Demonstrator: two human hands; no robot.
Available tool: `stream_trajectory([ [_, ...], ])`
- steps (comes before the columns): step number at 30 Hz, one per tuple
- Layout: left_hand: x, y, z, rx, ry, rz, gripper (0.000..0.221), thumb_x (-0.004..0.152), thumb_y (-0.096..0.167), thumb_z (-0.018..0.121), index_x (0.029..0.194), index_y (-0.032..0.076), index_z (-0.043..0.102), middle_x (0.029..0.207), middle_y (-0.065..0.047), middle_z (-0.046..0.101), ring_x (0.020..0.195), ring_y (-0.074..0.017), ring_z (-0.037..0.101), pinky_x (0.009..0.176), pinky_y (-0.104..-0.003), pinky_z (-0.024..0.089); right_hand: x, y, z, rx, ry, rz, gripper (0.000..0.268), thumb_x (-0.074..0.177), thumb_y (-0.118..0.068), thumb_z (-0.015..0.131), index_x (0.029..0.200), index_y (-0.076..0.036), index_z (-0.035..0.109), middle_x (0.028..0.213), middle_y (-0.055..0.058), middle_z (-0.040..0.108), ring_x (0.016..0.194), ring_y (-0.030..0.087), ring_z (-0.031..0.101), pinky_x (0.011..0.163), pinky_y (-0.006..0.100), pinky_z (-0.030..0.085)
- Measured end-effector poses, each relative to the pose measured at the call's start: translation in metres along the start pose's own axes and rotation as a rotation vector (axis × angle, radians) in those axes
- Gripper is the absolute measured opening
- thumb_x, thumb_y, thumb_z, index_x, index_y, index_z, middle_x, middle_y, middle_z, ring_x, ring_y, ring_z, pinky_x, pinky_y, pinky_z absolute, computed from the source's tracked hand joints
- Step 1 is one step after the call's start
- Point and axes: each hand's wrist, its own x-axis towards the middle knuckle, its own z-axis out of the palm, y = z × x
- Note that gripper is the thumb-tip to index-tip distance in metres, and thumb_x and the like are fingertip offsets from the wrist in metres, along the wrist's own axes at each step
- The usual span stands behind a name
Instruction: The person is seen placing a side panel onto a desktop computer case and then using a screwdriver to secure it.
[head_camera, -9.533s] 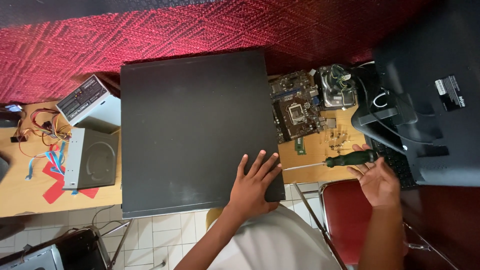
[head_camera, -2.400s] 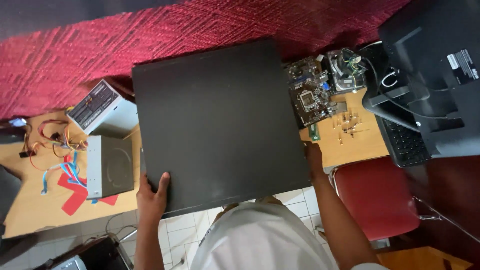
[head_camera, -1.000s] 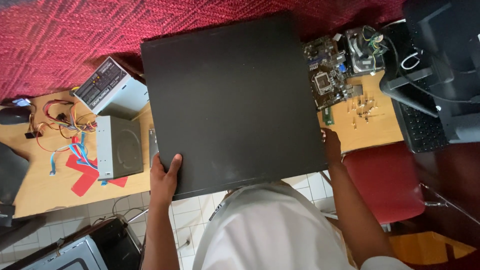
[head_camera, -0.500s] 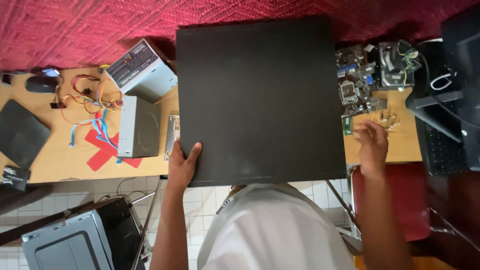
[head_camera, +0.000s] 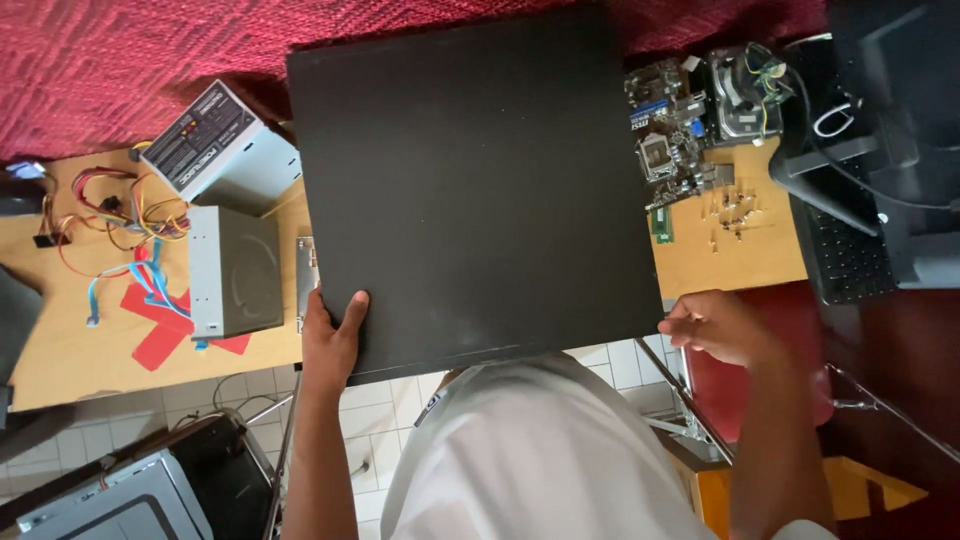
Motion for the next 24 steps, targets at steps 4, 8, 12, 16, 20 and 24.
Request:
stream_trajectory([
  [4, -0.004, 0.014, 0.002, -0.023, -0.022, -0.078, 0.07, 0.087, 0.052, 0.061, 0.141, 0.009, 0.051, 0.132, -0.008, 0.066, 0.117, -0.0257, 0.064, 0.098, -0.04, 0.054, -0.019, -0.048, -0.013, -0.226, 0.077, 0.228, 0.017, 0.089, -0.012, 0.068, 0.093, -0.004, 0.081, 0.095, 0.013, 0.081, 0.091, 0.027, 0.071, 0.086, 0.039, 0.045],
  [8, 0.003, 0.0, 0.005, -0.047, 0.043, 0.014, 0.056, 0.089, 0.042, 0.066, 0.134, 0.01, 0.058, 0.127, -0.009, 0.071, 0.115, -0.0211, 0.066, 0.101, -0.036, 0.05, -0.013, -0.088, -0.009, -0.347, 0.242, 0.352, 0.031, 0.106, -0.018, 0.049, 0.124, -0.007, 0.072, 0.133, 0.015, 0.072, 0.12, 0.036, 0.066, 0.097, 0.046, 0.045],
  [12, 0.002, 0.006, 0.004, -0.042, -0.014, -0.11, 0.076, 0.083, 0.056, 0.062, 0.144, 0.012, 0.05, 0.133, -0.008, 0.068, 0.119, -0.026, 0.066, 0.098, -0.04, 0.054, 0.0, -0.132, 0.014, -0.258, 0.345, 0.13, 0.066, 0.098, -0.053, 0.048, 0.146, -0.007, 0.052, 0.136, 0.02, 0.064, 0.125, 0.04, 0.06, 0.1, 0.051, 0.045],
  [16, 0.007, -0.016, 0.002, -0.083, -0.004, -0.01, 0.054, 0.096, 0.039, 0.072, 0.139, 0.011, 0.058, 0.109, -0.025, 0.072, 0.108, -0.0417, 0.069, 0.091, -0.055, 0.055, 0.016, -0.172, 0.041, -0.252, 0.417, -0.031, 0.104, 0.087, -0.069, 0.062, 0.165, -0.019, 0.016, 0.139, 0.041, 0.054, 0.132, 0.054, 0.052, 0.117, 0.061, 0.037],
  [20, 0.011, -0.026, 0.002, -0.145, 0.012, -0.004, 0.05, 0.098, 0.04, 0.068, 0.139, 0.012, 0.059, 0.11, -0.024, 0.073, 0.107, -0.0382, 0.07, 0.09, -0.053, 0.055, 0.036, -0.159, 0.053, -0.321, 0.532, -0.084, 0.104, 0.088, -0.071, 0.064, 0.164, -0.013, 0.021, 0.135, 0.039, 0.058, 0.126, 0.054, 0.057, 0.112, 0.062, 0.04],
  [24, 0.011, -0.029, 0.0, -0.198, -0.022, 0.011, 0.053, 0.099, 0.04, 0.067, 0.143, 0.013, 0.057, 0.111, -0.022, 0.074, 0.106, -0.0356, 0.071, 0.089, -0.052, 0.056, 0.04, -0.156, 0.056, -0.282, 0.576, -0.107, 0.101, 0.091, -0.068, 0.064, 0.163, -0.01, 0.024, 0.139, 0.039, 0.056, 0.127, 0.056, 0.055, 0.109, 0.065, 0.04],
])
